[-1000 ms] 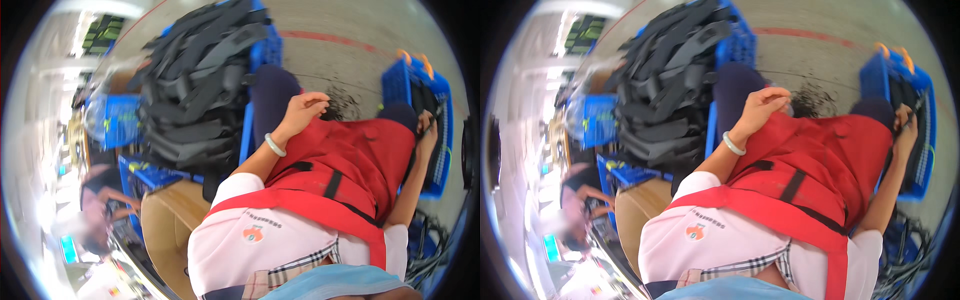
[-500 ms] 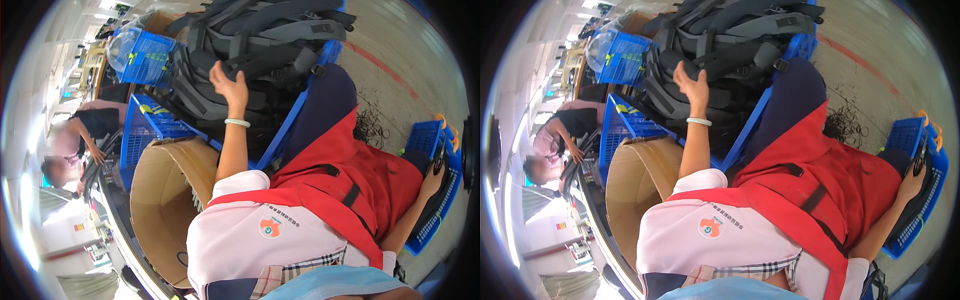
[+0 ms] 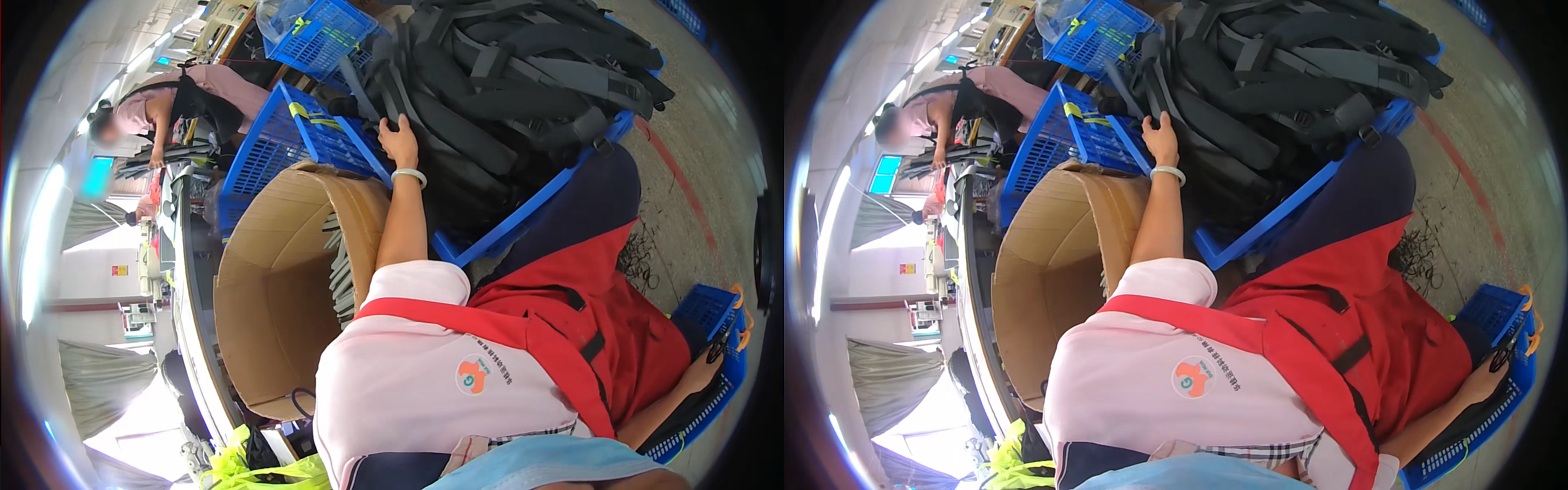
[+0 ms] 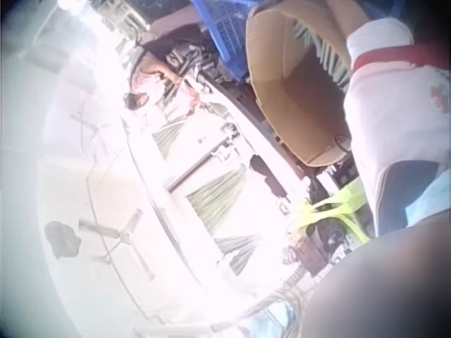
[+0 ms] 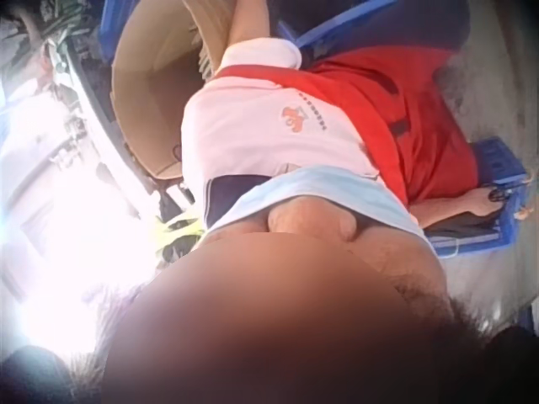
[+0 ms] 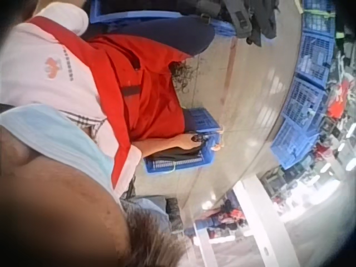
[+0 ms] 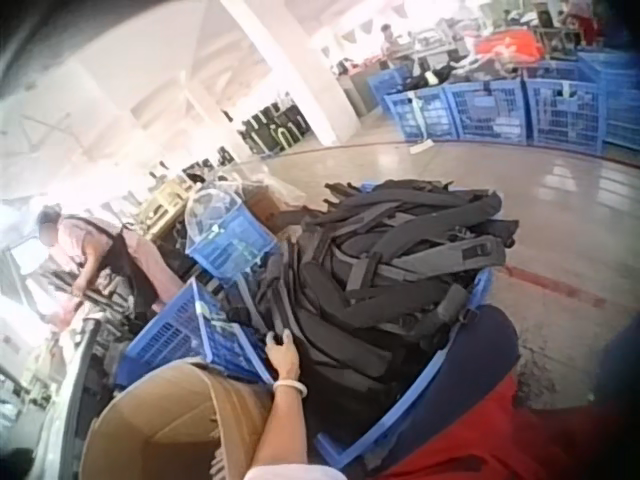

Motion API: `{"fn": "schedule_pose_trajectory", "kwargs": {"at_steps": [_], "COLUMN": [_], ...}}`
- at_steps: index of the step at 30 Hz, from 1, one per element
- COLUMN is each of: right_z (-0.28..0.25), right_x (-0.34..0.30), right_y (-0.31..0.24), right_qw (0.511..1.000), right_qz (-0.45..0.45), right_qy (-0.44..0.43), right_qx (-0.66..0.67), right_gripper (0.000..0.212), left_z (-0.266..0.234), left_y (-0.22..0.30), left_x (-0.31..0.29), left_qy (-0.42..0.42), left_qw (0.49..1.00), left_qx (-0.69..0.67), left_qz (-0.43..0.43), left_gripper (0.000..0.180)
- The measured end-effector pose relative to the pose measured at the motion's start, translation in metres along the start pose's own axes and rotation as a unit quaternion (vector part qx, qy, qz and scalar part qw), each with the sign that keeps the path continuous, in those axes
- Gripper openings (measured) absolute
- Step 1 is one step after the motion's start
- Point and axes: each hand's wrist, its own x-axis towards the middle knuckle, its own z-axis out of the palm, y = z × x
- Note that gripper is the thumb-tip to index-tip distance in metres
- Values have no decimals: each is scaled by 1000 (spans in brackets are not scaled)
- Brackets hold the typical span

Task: Using scissors to trim excess material or threads from a backpack shoulder strap in a manufacturing setting.

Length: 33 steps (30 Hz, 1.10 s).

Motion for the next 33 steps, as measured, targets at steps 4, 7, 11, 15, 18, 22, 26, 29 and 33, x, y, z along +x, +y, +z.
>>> {"fn": "schedule_pose_trajectory", "kwargs": {"at_steps": [4,7,11,15,18,22,26,29,33], "right_z": [12,7,15,13,10,16,6,3,5], "right_x": [5,7,16,12,10,14,20,13,21], "right_y": [-3,-9,-21,-51,-50,-56,5,-6,-48], "right_qw": [1000,1000,999,998,998,998,997,996,994], "right_qz": [1,0,-4,6,-13,-8,-13,-17,-57], "right_qy": [-14,-16,-39,-62,-55,-56,-67,-90,-87], "right_qx": [6,-4,4,-32,-5,-2,20,10,24], "right_gripper": [46,46,47,48,48,47,44,45,46], "left_z": [-2,6,21,18,20,0,-4,-18,-7], "left_y": [19,42,51,41,43,41,91,120,89], "left_x": [-8,-34,-38,-28,-39,-13,-51,-55,-30], "left_qy": [-86,-116,-121,-77,-81,-59,-49,-140,-268], "left_qw": [980,975,961,974,986,989,978,959,938], "left_qx": [-165,-161,-158,-61,-124,-61,-110,-138,-44], "left_qz": [73,103,191,206,78,121,172,206,214], "left_gripper": [62,60,54,66,89,68,49,70,94]}}
